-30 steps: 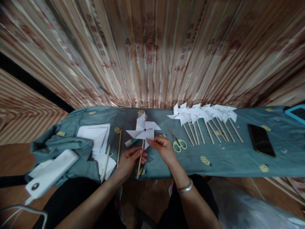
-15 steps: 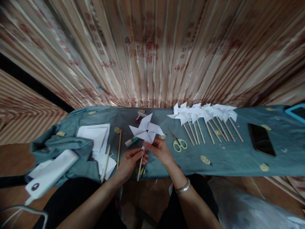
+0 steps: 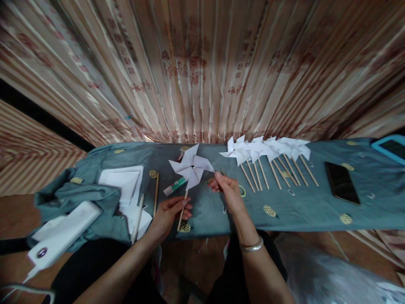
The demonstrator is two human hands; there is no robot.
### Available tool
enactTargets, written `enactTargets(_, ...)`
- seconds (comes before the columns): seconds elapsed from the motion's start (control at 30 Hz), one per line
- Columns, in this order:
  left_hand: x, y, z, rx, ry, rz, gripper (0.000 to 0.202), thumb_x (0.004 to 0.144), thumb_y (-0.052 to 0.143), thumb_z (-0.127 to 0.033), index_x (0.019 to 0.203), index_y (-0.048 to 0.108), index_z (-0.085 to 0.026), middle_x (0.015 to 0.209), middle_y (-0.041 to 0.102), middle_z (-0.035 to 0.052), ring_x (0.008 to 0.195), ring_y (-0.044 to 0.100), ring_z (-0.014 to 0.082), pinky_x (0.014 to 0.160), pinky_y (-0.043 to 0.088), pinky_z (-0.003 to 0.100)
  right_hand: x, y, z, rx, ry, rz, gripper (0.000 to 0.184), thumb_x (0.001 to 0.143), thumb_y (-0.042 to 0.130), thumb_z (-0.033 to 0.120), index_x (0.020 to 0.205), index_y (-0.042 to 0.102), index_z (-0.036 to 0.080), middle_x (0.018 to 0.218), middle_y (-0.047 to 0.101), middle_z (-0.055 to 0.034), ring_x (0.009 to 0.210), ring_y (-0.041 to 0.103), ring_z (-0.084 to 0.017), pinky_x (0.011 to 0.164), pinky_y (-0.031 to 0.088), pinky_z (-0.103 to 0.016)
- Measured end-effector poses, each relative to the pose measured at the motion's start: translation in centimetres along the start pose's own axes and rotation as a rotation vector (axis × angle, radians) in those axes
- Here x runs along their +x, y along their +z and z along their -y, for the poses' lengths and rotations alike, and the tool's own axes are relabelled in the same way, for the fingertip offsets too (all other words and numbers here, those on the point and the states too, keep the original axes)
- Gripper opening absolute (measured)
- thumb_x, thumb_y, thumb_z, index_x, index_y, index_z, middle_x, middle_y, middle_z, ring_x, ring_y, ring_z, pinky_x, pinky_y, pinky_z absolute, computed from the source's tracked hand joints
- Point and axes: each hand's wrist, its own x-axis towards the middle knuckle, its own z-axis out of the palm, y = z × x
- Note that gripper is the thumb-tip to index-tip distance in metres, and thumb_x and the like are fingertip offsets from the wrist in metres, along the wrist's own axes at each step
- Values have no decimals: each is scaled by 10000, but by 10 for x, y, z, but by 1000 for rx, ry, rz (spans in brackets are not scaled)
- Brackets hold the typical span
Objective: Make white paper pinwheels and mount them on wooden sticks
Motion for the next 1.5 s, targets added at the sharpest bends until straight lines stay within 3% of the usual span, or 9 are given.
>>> enactTargets(0.07,0,0,1,10,-10,9,462,512,858,-454,783,730,-103,623,688,42,490,613,116,495,486,223,6,-12,2,14,-83,-158,430,655,730,611,563,689,193,605,671,-27,525,511,-115,562,411,-273)
enactTargets(0.17,-2,2,5,42,-46,34,465,513,858,-448,791,730,-99,608,684,43,478,608,113,486,479,220,14,-18,3,37,-155,-216,336,589,805,527,658,719,210,670,691,-6,616,559,-140,632,439,-282)
enactTargets(0.43,0,4,5,40,-53,24,463,480,874,-440,763,728,-104,593,680,30,456,600,102,454,462,200,17,-12,1,64,-134,-131,235,527,843,418,630,739,234,657,684,18,633,542,-132,661,418,-281)
enactTargets(0.83,2,1,1,44,22,-10,449,524,851,-447,782,727,-101,611,684,41,473,608,113,474,479,218,4,3,-1,27,-77,40,301,556,833,486,571,692,221,583,594,22,573,462,-117,572,360,-263)
enactTargets(1.17,3,1,1,54,19,-15,462,525,847,-455,793,723,-100,621,686,43,479,611,115,478,483,224,-7,17,-1,23,-13,135,331,546,842,455,540,639,194,542,517,44,533,389,-89,534,316,-248)
enactTargets(1.33,2,1,2,55,8,5,475,512,854,-454,798,727,-96,624,690,46,478,609,113,484,481,224,-9,24,-6,-8,-26,178,345,569,820,491,552,649,191,542,533,42,535,399,-87,531,314,-245)
enactTargets(1.5,1,1,2,71,0,18,457,531,841,-458,797,723,-107,625,688,40,486,613,116,497,489,231,-10,30,-8,-65,-75,238,363,598,787,550,563,666,209,580,602,26,579,479,-115,568,386,-256)
